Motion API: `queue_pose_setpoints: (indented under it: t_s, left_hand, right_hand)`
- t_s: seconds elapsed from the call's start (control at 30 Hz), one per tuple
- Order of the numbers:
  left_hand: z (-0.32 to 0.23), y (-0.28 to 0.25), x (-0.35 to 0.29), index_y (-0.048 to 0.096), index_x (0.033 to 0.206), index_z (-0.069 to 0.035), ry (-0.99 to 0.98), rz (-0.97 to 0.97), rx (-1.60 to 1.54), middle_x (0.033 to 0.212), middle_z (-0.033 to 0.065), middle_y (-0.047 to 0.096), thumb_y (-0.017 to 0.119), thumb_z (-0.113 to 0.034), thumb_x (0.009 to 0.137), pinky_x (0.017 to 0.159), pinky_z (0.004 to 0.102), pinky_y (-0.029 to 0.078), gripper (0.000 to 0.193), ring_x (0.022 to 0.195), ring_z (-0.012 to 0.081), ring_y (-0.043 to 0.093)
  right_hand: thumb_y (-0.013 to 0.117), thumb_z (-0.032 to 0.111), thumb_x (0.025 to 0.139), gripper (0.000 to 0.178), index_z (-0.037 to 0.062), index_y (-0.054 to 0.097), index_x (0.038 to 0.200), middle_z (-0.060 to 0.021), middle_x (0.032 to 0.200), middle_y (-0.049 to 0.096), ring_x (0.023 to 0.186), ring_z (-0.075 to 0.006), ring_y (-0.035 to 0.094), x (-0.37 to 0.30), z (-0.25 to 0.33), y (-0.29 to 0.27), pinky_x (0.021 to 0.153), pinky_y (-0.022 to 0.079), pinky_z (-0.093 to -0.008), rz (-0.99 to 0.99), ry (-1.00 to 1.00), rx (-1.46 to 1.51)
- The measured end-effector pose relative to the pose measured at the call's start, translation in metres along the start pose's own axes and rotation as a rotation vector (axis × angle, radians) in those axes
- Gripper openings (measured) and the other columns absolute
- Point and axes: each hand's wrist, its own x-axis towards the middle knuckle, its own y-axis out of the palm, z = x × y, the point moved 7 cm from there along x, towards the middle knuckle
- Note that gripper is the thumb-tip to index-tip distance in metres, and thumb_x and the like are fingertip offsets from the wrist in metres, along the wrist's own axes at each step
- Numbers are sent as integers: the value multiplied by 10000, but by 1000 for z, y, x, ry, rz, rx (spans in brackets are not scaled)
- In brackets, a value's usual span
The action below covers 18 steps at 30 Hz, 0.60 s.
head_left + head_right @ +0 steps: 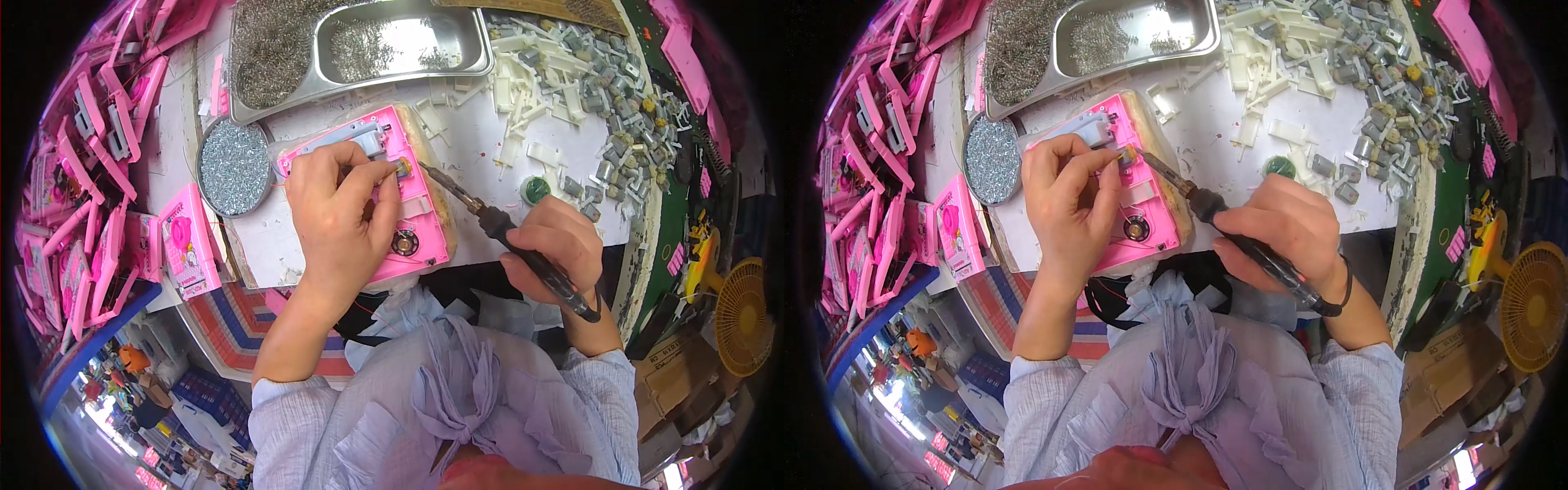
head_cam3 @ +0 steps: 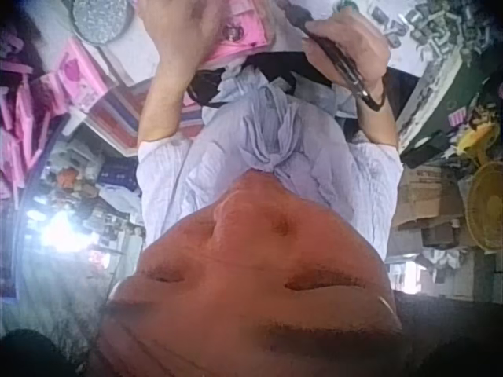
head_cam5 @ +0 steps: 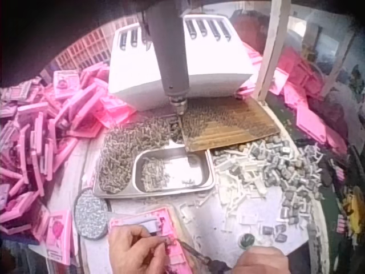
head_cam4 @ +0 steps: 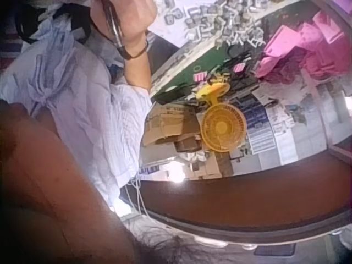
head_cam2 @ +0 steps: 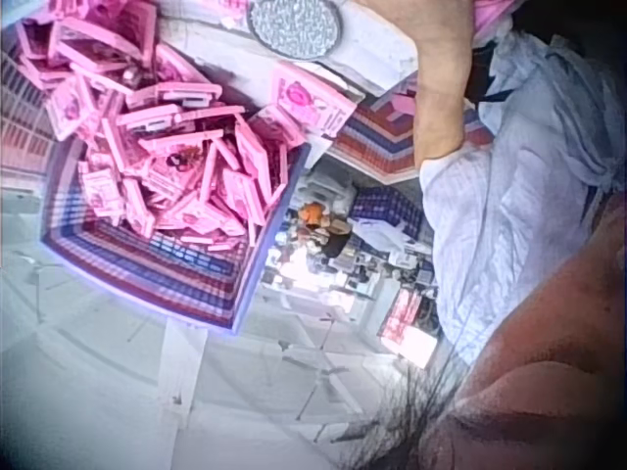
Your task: Soldering internal wiring and assembling the plastic casing of a pink toy device.
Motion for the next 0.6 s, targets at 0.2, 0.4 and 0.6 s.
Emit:
queue_pose_setpoints:
  t_s: [0.2,0.4,0.6]
  left_hand:
    - [-1,1,4,707,840,-64,29,-9,26,878,59,574,774,-38,708,700,381,405,151,793,253,504]
    - [-2,1,4,703,826,-61,47,-13,34,871,58,568,779,-38,701,695,382,403,148,785,253,500]
    - [-3,0,4,708,835,-68,56,-16,35,868,48,574,783,-41,696,694,383,402,160,779,249,501]
  right_hand:
    - [810,-6,691,327,35,681,989,-48,672,585,542,-206,548,-3,-9,9,477,412,-315,-9,21,-1]
    - [802,13,709,299,36,680,982,-57,678,582,556,-212,552,-1,-10,15,489,419,-320,10,39,9]
    - [825,27,663,316,68,704,952,-45,667,573,559,-213,559,-1,-12,17,490,430,-322,5,82,-15]
